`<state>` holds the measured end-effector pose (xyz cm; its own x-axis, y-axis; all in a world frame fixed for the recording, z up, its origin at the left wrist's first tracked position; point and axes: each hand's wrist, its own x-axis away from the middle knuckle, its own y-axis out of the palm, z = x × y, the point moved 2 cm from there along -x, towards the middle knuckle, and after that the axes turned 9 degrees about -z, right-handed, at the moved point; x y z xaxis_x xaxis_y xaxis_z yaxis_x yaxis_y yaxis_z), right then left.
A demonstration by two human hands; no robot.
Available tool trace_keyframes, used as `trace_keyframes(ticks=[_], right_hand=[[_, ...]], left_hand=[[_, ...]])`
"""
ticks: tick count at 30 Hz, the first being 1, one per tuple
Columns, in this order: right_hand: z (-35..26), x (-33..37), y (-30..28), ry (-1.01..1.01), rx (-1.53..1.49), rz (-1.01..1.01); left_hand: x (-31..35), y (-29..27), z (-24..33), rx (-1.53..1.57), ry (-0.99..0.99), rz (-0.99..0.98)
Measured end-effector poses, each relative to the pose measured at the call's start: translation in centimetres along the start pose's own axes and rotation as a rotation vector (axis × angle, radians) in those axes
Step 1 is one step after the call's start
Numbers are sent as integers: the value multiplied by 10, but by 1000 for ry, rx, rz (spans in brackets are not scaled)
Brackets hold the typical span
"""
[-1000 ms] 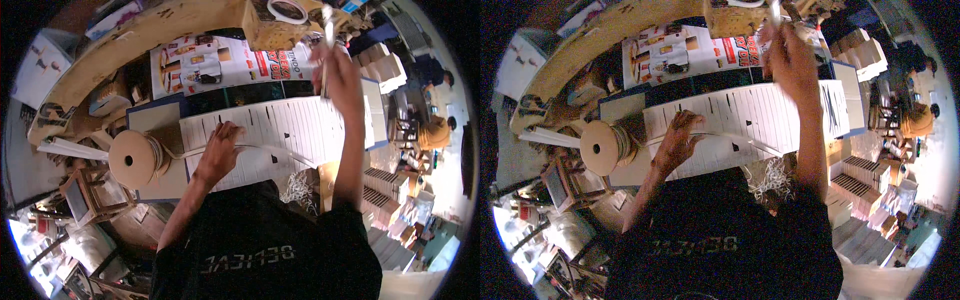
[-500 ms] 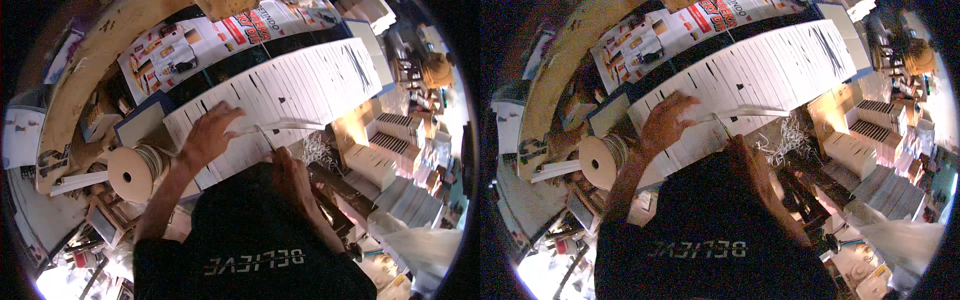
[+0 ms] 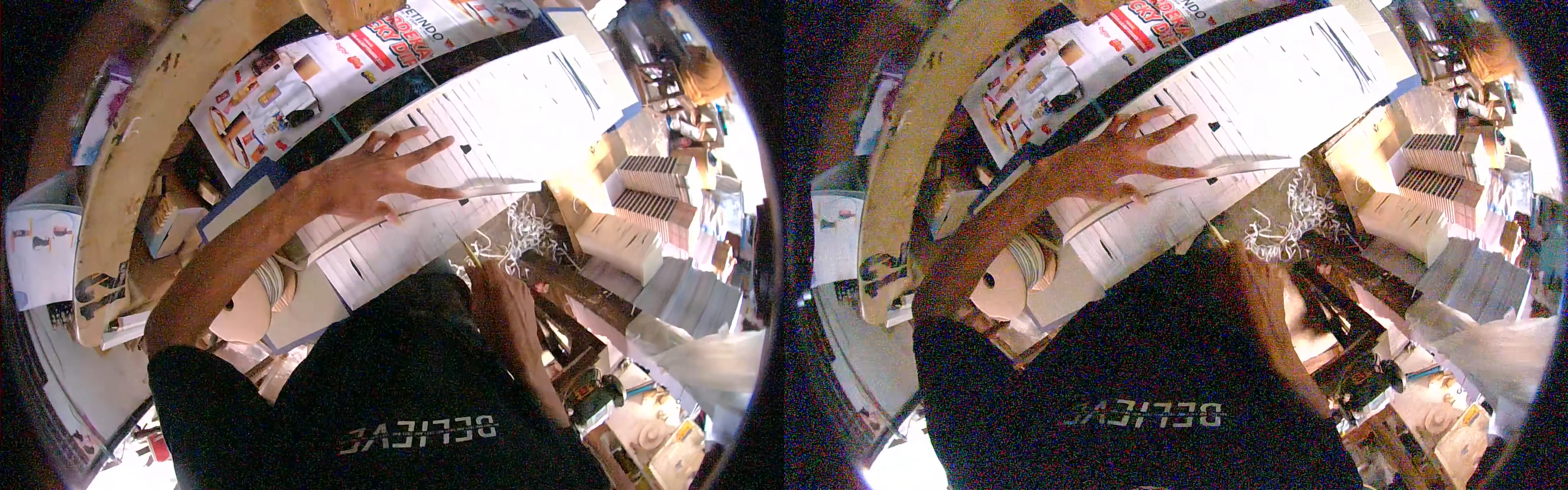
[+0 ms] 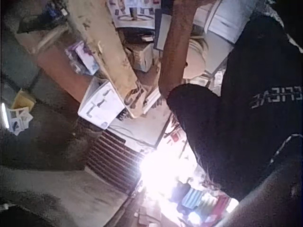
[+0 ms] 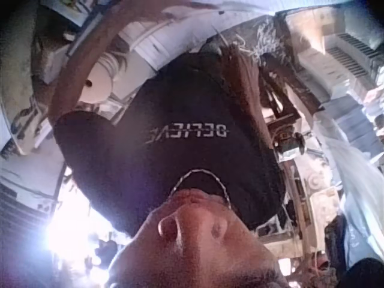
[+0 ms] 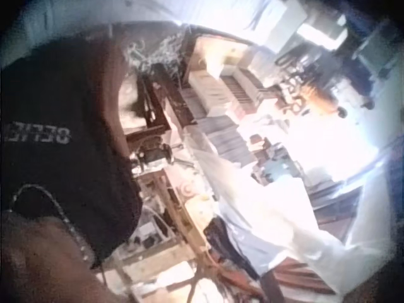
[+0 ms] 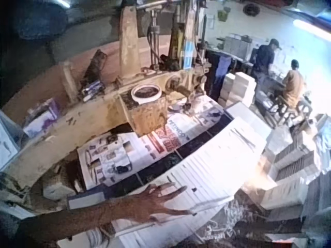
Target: The person pulls white ribbon from a spool and lays it across a row of paper strips, using a blue glue applicator to secure the ribbon to the paper.
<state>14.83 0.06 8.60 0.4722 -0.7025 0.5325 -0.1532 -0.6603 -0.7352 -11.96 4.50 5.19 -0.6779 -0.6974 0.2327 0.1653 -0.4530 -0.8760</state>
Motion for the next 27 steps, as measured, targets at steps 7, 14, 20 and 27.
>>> trace_keyframes(ticks=[7,14,20,27], right_hand=[[2,1,38,-181,-143,10],[-20,-22,45,-179,-199,18],[-22,-18,45,-150,-148,-14],[-24,-28,44,-204,-99,55]], left_hand=[[8,15,-13,-154,55,-39],[13,34,-23,-173,93,130],[12,31,-21,-103,72,79],[12,28,-21,-101,57,95]])
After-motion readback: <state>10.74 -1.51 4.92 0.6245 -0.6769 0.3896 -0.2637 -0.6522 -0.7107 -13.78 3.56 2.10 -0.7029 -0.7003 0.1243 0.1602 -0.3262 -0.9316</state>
